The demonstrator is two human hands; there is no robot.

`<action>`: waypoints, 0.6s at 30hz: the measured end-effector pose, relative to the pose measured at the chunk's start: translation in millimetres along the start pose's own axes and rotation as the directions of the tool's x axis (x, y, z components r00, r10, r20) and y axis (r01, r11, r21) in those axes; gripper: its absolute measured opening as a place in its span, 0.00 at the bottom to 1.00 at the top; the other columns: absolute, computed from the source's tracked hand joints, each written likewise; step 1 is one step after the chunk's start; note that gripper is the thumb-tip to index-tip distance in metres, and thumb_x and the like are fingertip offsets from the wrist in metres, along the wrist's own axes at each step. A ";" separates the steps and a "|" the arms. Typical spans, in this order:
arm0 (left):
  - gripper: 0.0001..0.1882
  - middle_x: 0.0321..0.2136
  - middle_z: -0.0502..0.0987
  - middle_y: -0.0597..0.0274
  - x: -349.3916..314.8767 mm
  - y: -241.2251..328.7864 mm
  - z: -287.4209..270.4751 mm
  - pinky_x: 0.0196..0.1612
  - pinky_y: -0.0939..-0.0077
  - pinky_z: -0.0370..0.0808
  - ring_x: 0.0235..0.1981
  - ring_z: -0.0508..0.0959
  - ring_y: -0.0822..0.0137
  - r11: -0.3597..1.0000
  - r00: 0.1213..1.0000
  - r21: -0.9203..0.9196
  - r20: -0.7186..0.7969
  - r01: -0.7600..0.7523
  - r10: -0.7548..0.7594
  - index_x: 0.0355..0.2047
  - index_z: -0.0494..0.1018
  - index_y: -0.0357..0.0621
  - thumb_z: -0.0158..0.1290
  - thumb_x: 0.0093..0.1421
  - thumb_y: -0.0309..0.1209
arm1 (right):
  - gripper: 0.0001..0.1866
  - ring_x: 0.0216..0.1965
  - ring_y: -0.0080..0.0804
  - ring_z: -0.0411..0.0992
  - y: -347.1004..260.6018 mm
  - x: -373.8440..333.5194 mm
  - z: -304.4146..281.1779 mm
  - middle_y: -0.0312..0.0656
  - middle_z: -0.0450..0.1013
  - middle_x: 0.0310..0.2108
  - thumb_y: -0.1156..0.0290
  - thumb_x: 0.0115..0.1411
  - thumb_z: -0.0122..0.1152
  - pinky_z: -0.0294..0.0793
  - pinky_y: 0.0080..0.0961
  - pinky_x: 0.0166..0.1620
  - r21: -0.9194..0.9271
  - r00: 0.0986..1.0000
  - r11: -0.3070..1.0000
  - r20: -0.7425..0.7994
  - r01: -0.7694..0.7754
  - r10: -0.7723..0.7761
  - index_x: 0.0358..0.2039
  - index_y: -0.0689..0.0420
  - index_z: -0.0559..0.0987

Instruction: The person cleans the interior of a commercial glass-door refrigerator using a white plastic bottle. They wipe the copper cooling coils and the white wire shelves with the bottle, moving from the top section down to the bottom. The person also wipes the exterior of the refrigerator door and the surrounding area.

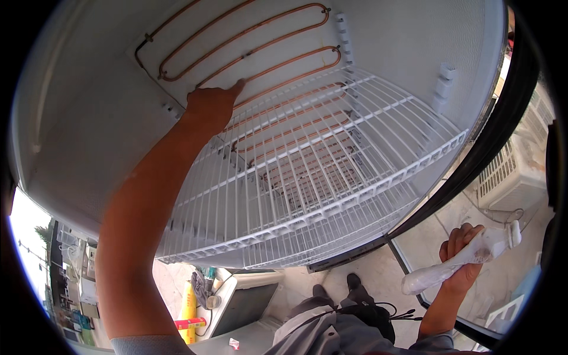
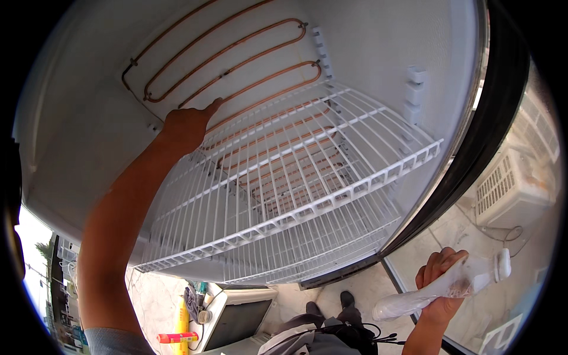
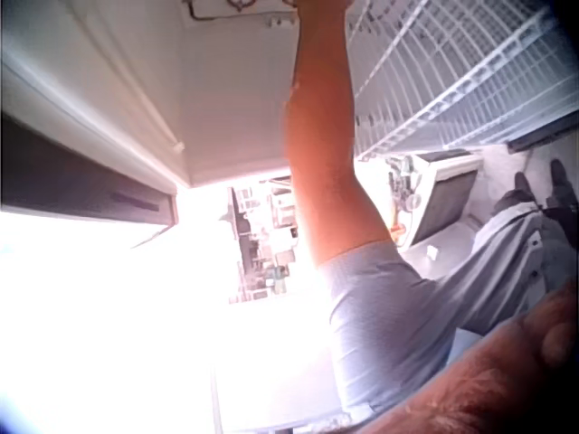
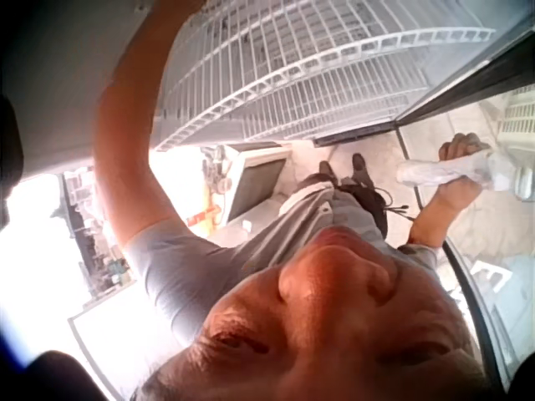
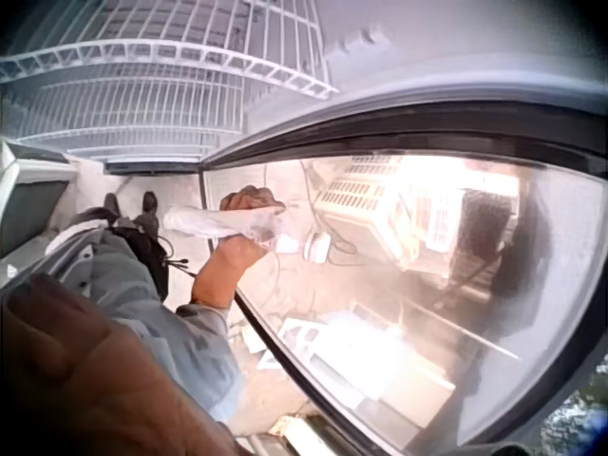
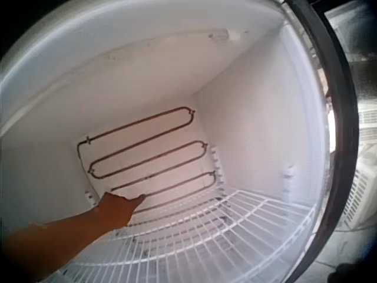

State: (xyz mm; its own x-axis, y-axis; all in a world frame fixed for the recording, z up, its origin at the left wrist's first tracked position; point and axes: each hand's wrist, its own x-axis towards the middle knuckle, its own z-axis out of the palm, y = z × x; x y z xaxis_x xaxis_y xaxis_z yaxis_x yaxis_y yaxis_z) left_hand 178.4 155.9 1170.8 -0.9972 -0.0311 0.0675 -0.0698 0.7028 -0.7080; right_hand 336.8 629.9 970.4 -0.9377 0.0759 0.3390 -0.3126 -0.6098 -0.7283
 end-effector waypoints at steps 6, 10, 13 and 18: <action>0.52 0.18 0.74 0.63 32.8 10.7 47.8 0.17 0.77 0.68 0.16 0.72 0.73 0.967 0.984 0.249 -0.153 -0.047 0.088 0.74 0.46 0.63 0.61 0.53 0.26 | 0.25 0.22 0.14 0.54 -3.8 -1.4 -24.0 0.27 0.59 0.28 0.45 0.59 0.68 0.52 0.12 0.18 -0.026 0.996 0.998 -0.058 -0.066 0.064 0.36 0.52 0.69; 0.46 0.18 0.72 0.66 48.5 17.6 46.5 0.20 0.75 0.68 0.17 0.72 0.75 0.959 0.965 0.281 -0.259 0.031 0.045 0.73 0.50 0.67 0.58 0.59 0.26 | 0.26 0.21 0.14 0.54 1.5 2.8 -22.7 0.28 0.59 0.27 0.44 0.59 0.67 0.52 0.13 0.18 -0.068 0.995 0.996 -0.087 -0.049 0.043 0.35 0.52 0.69; 0.46 0.18 0.71 0.68 58.9 10.3 49.5 0.19 0.77 0.66 0.17 0.71 0.76 0.964 0.965 0.259 -0.262 0.058 0.013 0.73 0.49 0.70 0.57 0.59 0.25 | 0.27 0.20 0.16 0.53 9.4 4.1 -22.1 0.29 0.58 0.26 0.41 0.59 0.65 0.52 0.14 0.16 -0.089 0.992 0.995 -0.119 -0.054 0.044 0.34 0.53 0.68; 0.47 0.19 0.71 0.65 63.1 9.2 46.1 0.19 0.78 0.70 0.18 0.72 0.75 0.959 0.966 0.251 -0.249 0.128 -0.064 0.74 0.47 0.71 0.55 0.60 0.25 | 0.26 0.20 0.16 0.53 10.7 7.5 -18.9 0.29 0.58 0.26 0.42 0.60 0.64 0.52 0.14 0.17 -0.093 0.995 0.994 -0.094 -0.049 0.040 0.34 0.52 0.68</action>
State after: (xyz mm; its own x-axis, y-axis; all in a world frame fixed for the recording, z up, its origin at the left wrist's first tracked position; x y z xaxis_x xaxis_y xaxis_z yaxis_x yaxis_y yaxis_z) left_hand 113.7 127.7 1136.2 -0.9529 0.1019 0.2856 -0.2013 0.4917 -0.8472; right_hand 323.6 638.8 953.8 -0.9596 0.1251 0.2519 -0.2790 -0.5370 -0.7961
